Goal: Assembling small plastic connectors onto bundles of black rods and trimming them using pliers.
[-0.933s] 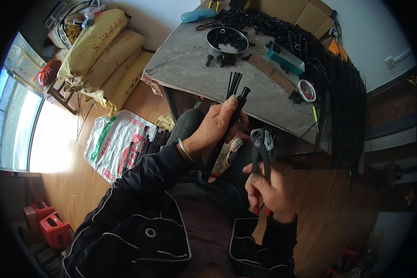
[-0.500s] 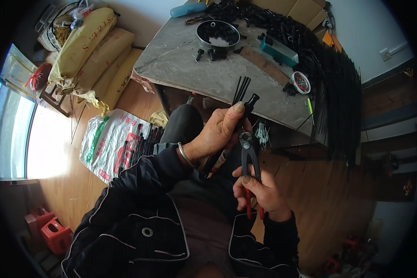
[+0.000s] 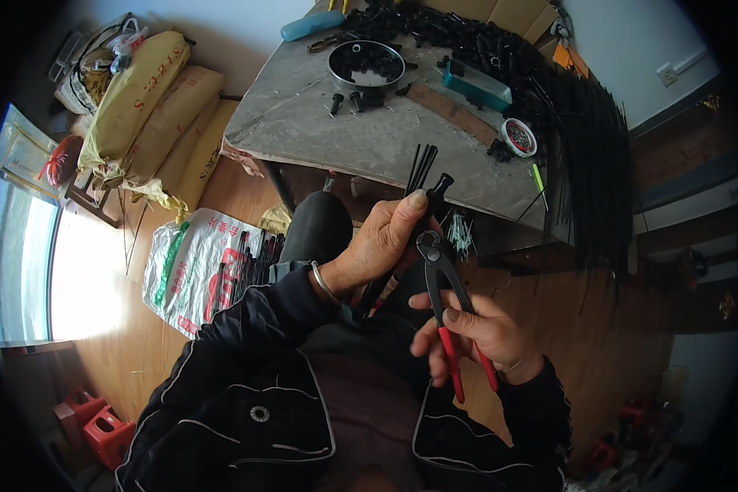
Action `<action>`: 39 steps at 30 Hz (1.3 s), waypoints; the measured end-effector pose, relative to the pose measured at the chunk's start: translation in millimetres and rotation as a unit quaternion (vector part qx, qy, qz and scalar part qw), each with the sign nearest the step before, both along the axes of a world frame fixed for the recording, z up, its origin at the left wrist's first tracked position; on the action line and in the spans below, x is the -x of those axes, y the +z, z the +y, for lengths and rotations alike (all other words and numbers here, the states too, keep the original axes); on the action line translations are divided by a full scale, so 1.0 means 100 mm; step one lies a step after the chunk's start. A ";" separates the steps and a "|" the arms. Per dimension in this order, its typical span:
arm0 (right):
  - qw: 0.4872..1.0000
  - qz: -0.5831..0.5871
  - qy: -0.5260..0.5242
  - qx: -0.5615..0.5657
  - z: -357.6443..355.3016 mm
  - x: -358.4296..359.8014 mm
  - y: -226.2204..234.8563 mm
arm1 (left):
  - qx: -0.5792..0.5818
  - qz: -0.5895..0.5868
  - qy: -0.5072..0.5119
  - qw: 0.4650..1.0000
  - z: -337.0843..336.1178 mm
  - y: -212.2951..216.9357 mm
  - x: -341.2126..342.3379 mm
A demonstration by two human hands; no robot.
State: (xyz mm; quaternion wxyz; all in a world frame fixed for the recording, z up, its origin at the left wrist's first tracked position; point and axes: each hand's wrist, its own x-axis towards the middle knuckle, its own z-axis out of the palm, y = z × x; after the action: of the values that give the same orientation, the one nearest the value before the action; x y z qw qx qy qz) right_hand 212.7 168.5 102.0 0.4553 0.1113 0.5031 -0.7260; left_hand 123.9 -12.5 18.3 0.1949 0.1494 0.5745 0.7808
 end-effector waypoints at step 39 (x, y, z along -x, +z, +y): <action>0.733 0.499 0.032 -0.461 0.24 0.68 -0.78 | -0.005 -0.016 0.134 0.991 0.28 -0.28 0.32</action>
State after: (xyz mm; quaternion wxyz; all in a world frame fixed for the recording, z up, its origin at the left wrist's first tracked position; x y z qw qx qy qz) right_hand 144.4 192.6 23.8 0.0544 -0.0871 0.9341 -0.3418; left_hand 92.2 15.7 -10.0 0.0967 0.0590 0.5819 0.8053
